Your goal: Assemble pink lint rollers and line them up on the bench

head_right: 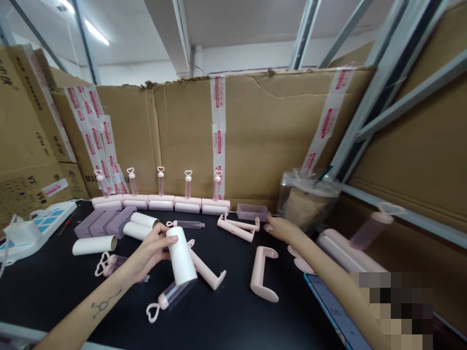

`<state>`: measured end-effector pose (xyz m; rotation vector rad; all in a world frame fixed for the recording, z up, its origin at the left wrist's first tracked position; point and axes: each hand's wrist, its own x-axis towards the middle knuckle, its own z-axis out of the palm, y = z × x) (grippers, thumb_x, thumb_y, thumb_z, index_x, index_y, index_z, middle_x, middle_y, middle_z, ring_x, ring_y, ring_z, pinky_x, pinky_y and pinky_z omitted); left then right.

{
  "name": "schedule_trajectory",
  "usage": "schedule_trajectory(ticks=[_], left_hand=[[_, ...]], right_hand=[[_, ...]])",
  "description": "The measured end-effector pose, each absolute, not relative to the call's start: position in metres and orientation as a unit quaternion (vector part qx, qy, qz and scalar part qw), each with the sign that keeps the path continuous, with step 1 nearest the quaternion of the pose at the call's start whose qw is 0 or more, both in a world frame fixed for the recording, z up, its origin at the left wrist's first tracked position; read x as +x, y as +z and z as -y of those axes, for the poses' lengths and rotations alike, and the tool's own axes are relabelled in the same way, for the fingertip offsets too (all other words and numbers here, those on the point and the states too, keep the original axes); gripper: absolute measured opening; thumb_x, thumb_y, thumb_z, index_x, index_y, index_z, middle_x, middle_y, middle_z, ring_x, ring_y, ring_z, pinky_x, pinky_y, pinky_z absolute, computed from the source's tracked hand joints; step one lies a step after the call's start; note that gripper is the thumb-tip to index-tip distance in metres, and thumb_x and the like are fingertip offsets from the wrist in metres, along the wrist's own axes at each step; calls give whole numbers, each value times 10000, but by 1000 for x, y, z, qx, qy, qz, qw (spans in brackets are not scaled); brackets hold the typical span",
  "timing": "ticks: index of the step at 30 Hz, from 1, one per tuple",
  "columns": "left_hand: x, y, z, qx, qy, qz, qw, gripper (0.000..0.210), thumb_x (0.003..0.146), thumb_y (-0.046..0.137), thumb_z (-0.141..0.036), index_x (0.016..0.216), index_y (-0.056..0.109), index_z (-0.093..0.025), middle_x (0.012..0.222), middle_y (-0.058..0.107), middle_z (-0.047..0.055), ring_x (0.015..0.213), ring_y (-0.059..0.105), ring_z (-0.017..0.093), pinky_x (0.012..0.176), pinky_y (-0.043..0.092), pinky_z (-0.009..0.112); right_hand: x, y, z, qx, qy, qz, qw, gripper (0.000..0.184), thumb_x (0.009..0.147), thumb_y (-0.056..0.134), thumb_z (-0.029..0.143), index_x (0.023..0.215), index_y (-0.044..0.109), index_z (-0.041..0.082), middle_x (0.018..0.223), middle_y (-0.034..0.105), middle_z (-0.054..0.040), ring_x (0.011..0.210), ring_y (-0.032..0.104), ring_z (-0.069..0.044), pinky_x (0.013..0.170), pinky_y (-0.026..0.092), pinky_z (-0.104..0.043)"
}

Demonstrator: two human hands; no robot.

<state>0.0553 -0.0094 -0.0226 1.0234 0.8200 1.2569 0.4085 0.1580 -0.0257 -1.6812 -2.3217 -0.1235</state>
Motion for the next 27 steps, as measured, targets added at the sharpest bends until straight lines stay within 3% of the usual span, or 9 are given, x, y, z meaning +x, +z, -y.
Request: schedule_trajectory(ticks=[5,9,12,15,19,24,27], left_hand=[[56,-29,8,419,567,-355,614,332,698,689,-320,776,390,-200,786,585,-9,762,587,150,591,490,253],[57,-36,4,365,596,-369,612,319,707,679,-354,734,405,-193,778,583,-3,708,590,144,570,502,258],[58,-39,0,313,609,-365,630,320,699,692,-353,732,421,-188,816,599,13,696,606,148,613,514,282],[58,-42,-2,278,617,-341,653,301,681,717,-301,717,446,-176,848,613,29,694,617,147,664,520,291],[60,-45,-2,257,609,-309,684,276,690,714,-238,663,450,-164,849,621,43,720,621,156,728,527,316],[64,-44,2,238,599,-307,701,253,705,707,-199,670,460,-160,844,621,51,758,623,168,727,534,314],[66,-45,2,238,598,-309,701,255,716,704,-212,675,458,-159,821,617,50,763,622,166,730,536,308]], right_hand=[[412,-14,-157,-589,-14,786,187,185,649,618,204,829,659,202,732,681,-117,694,652,-309,635,484,-398],[375,2,-108,-546,34,791,275,185,769,558,368,889,548,228,846,668,-78,781,651,-234,713,514,-339],[323,5,-51,-410,211,771,440,241,732,641,402,817,497,229,947,662,-80,873,642,-239,768,515,-352],[278,-7,-8,-313,291,762,487,179,758,651,306,795,494,228,1082,649,-84,1043,591,-239,905,458,-388],[257,-32,5,-285,260,778,496,129,772,649,227,836,537,234,1187,611,-68,1147,531,-241,972,410,-414],[271,-46,-6,-289,154,812,483,489,776,651,199,1229,494,294,1228,589,-46,1125,551,-224,980,424,-387],[275,-46,-6,-271,103,832,473,528,787,637,180,1275,483,308,1237,586,-41,1122,551,-224,966,444,-367]])
